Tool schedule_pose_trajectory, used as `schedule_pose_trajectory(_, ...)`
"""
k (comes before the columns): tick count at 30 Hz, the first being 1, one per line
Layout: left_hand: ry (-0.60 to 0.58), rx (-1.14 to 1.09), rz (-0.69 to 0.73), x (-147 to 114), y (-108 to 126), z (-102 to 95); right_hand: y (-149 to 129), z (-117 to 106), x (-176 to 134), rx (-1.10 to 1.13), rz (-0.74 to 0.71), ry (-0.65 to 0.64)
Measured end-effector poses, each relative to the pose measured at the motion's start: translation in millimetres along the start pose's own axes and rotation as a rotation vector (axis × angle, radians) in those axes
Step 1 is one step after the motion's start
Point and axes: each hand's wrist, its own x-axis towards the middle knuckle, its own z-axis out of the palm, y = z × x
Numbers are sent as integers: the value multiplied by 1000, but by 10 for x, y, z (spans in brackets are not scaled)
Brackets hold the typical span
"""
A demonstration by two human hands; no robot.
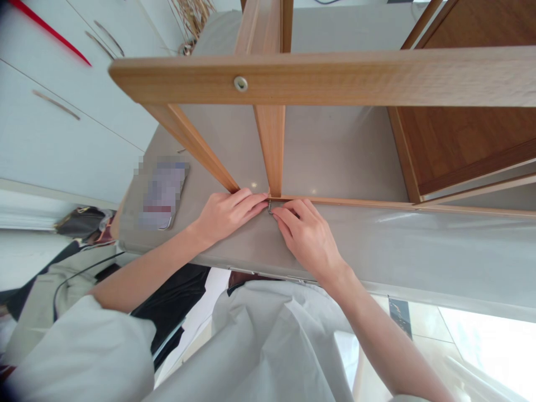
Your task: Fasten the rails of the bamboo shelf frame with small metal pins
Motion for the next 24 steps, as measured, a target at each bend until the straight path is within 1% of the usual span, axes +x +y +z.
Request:
schedule_pose_trajectory(4, 27, 6, 7, 7, 1, -5, 10, -4, -4, 27, 0, 6)
schedule_pose_trajectory(8, -18, -3, -11, 10, 2, -14, 21, -17, -4, 59, -3, 5)
schedule_pose_trajectory(10, -38, -10, -29, 12, 7, -17, 16, -18, 2, 69, 5, 18)
schedule_pose_trajectory(15, -14, -27, -91, 15, 44, -35, -42, -7, 21, 77, 40, 59)
schedule_pose_trajectory(20, -88, -66, -166, 8, 68, -66, -73, 41, -7, 21, 82, 131)
schedule_pose_trajectory(24, -85, -111, -195, 3, 64, -69, -60, 76, -29, 9, 85, 129)
